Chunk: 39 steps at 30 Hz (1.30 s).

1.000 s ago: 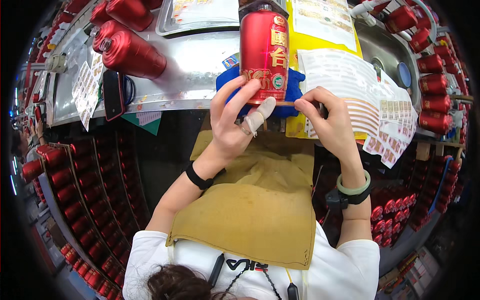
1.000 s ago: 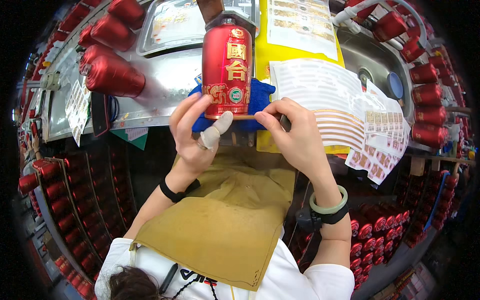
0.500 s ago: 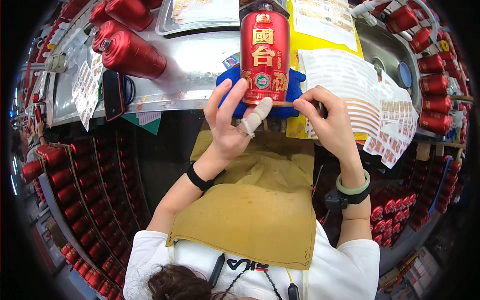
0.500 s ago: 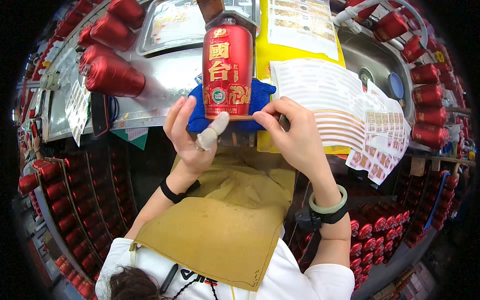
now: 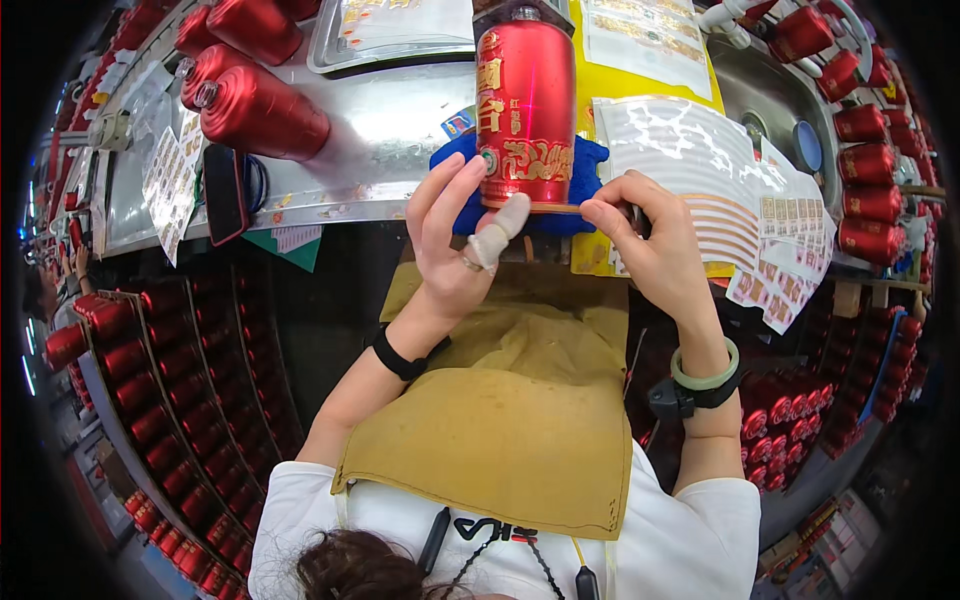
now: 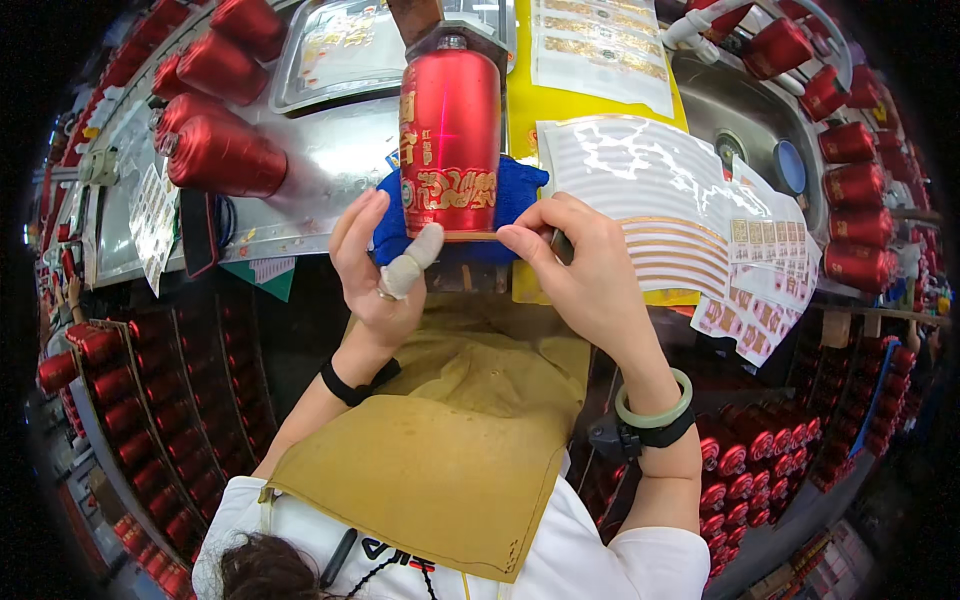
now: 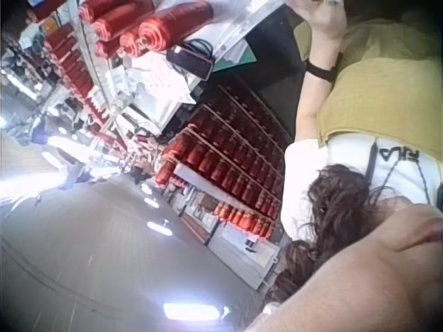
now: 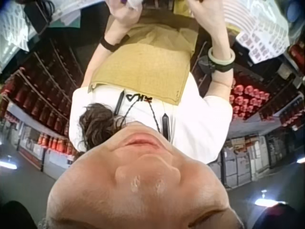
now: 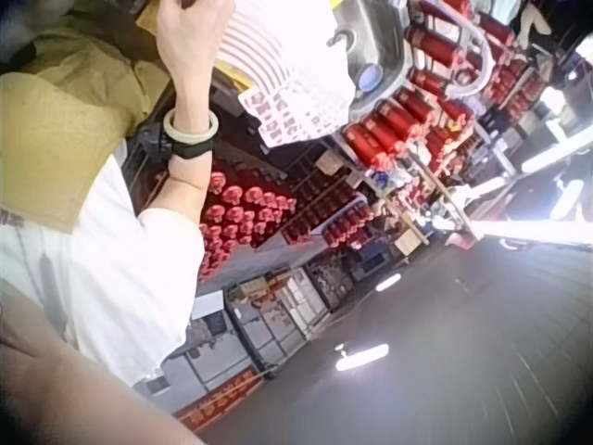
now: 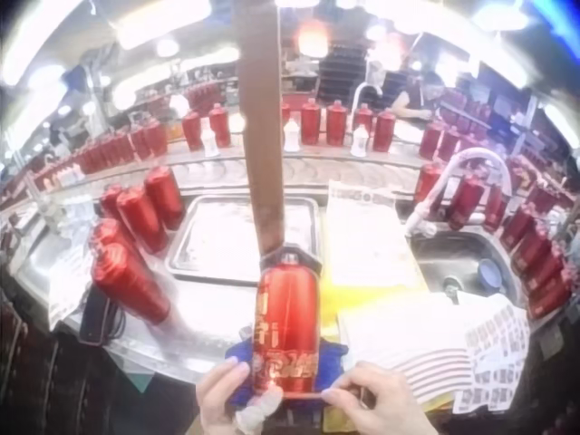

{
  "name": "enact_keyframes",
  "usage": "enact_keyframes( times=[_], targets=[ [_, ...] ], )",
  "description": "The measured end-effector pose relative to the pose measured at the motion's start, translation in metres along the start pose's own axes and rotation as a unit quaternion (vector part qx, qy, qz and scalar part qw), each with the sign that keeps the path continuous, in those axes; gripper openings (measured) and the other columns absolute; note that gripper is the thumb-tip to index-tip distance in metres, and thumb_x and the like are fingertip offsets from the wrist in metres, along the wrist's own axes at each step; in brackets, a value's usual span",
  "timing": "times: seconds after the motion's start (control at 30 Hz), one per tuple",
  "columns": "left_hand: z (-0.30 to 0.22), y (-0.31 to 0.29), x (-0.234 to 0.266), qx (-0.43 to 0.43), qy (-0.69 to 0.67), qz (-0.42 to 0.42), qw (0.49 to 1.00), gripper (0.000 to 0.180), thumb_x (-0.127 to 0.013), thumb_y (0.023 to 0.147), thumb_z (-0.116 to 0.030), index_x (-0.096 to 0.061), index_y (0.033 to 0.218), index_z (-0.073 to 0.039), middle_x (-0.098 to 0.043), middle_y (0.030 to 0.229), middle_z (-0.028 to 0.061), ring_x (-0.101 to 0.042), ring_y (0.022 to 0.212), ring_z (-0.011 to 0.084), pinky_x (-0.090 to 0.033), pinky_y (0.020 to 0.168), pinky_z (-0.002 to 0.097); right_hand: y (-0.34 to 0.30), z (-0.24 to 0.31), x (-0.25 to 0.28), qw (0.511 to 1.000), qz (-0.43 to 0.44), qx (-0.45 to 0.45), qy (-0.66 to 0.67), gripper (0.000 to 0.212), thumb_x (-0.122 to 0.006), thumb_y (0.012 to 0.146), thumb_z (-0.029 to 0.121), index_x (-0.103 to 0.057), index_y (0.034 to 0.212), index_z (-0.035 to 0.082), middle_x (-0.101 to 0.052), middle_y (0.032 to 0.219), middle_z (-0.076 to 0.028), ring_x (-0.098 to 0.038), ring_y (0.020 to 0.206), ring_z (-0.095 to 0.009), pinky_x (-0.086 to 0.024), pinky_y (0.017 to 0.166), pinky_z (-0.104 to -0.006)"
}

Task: Applying decorative labels and seals to red metal liquor bottles on a factory assembly line.

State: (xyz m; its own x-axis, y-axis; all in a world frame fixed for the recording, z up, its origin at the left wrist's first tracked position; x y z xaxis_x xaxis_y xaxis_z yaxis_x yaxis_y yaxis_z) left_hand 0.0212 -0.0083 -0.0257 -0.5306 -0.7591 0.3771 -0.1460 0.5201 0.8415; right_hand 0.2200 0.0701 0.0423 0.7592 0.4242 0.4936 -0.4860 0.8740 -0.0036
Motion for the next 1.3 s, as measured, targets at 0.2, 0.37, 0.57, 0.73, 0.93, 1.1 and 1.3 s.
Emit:
enact_keyframes(
  times=[0.2, 0.37, 0.57, 0.73, 0.93, 1.1, 1.3],
  targets=[
    [-0.005, 0.022, 0.002, -0.022, -0.038, 0.106, 0.993, 0.027, -0.083, 0.077, 0.001, -0.080, 0.100, -0.011, -0.072, 0.118, 0.0083, -0.065, 0.114, 0.0315, -0.058, 0.089, 0.0392, 0.003, -0.001, -0.003, 0.999, 0.016, -0.031, -0.018, 0.021, -0.075, 0.092, 0.018, -0.070, 0.089, -0.002, -0.062, 0.077, -0.010, -0.053, 0.066, -0.018, -0.043, 0.064, -0.0329],
    [0.009, 0.005, 0.002, 0.043, -0.088, 0.015, 0.995, 0.025, -0.083, 0.076, 0.007, -0.078, 0.096, -0.007, -0.074, 0.112, 0.0108, -0.072, 0.103, 0.0333, -0.061, 0.084, 0.0385, 0.005, 0.006, -0.004, 0.999, 0.022, -0.024, -0.007, 0.022, -0.075, 0.092, 0.019, -0.070, 0.089, -0.002, -0.062, 0.077, -0.010, -0.054, 0.067, -0.019, -0.043, 0.064, -0.0333],
    [-0.008, 0.010, 0.005, -0.029, 0.045, 0.032, 0.998, 0.021, -0.080, 0.082, 0.000, -0.079, 0.101, -0.009, -0.067, 0.129, 0.0115, -0.062, 0.120, 0.0350, -0.060, 0.083, 0.0383, 0.002, -0.002, -0.003, 1.000, 0.008, 0.003, -0.003, 0.018, -0.073, 0.093, 0.014, -0.069, 0.089, -0.003, -0.056, 0.076, -0.003, -0.042, 0.065, -0.009, -0.034, 0.060, -0.0273],
    [0.001, 0.020, 0.001, -0.010, -0.062, 0.091, 0.994, 0.023, -0.080, 0.081, 0.003, -0.079, 0.101, -0.009, -0.071, 0.119, 0.0104, -0.067, 0.111, 0.0333, -0.060, 0.083, 0.0390, 0.003, -0.001, -0.002, 0.999, 0.014, -0.029, -0.013, 0.022, -0.076, 0.092, 0.018, -0.069, 0.088, -0.002, -0.061, 0.077, -0.010, -0.053, 0.066, -0.020, -0.043, 0.064, -0.0337],
    [0.008, 0.004, -0.002, 0.033, -0.090, -0.002, 0.995, 0.026, -0.081, 0.079, 0.007, -0.077, 0.101, -0.006, -0.071, 0.117, 0.0119, -0.071, 0.102, 0.0353, -0.061, 0.085, 0.0413, 0.004, 0.001, -0.006, 1.000, 0.002, 0.010, 0.005, 0.019, -0.074, 0.093, 0.015, -0.068, 0.088, -0.003, -0.055, 0.075, -0.003, -0.043, 0.065, -0.009, -0.035, 0.060, -0.0278],
    [-0.020, 0.018, 0.000, 0.042, 0.007, -0.005, 0.999, 0.030, -0.082, 0.078, 0.006, -0.078, 0.104, -0.007, -0.070, 0.119, 0.0098, -0.067, 0.112, 0.0340, -0.061, 0.081, 0.0357, 0.005, -0.001, -0.004, 1.000, 0.009, -0.008, -0.018, 0.025, -0.076, 0.092, 0.022, -0.068, 0.087, -0.002, -0.060, 0.077, -0.011, -0.053, 0.065, -0.022, -0.044, 0.064, -0.0349],
    [0.003, 0.005, -0.001, 0.074, -0.130, 0.022, 0.989, 0.029, -0.080, 0.078, 0.010, -0.079, 0.101, -0.006, -0.072, 0.115, 0.0121, -0.068, 0.113, 0.0340, -0.062, 0.086, 0.0370, 0.005, 0.008, -0.007, 1.000, 0.017, 0.000, 0.003, 0.027, -0.076, 0.093, 0.022, -0.067, 0.086, -0.002, -0.059, 0.076, -0.011, -0.052, 0.064, -0.021, -0.043, 0.064, -0.0347]
  ],
)
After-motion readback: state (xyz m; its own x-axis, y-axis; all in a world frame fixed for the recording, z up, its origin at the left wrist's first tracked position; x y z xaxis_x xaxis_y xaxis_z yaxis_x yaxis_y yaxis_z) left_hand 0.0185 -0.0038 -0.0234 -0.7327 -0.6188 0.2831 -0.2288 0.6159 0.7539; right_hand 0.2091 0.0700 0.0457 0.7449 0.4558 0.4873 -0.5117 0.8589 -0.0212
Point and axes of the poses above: each hand's wrist, its own y-axis towards the middle knuckle, its own x-axis out of the back of the hand, z = x × y, the point moved 1 cm from there along y, towards the middle knuckle
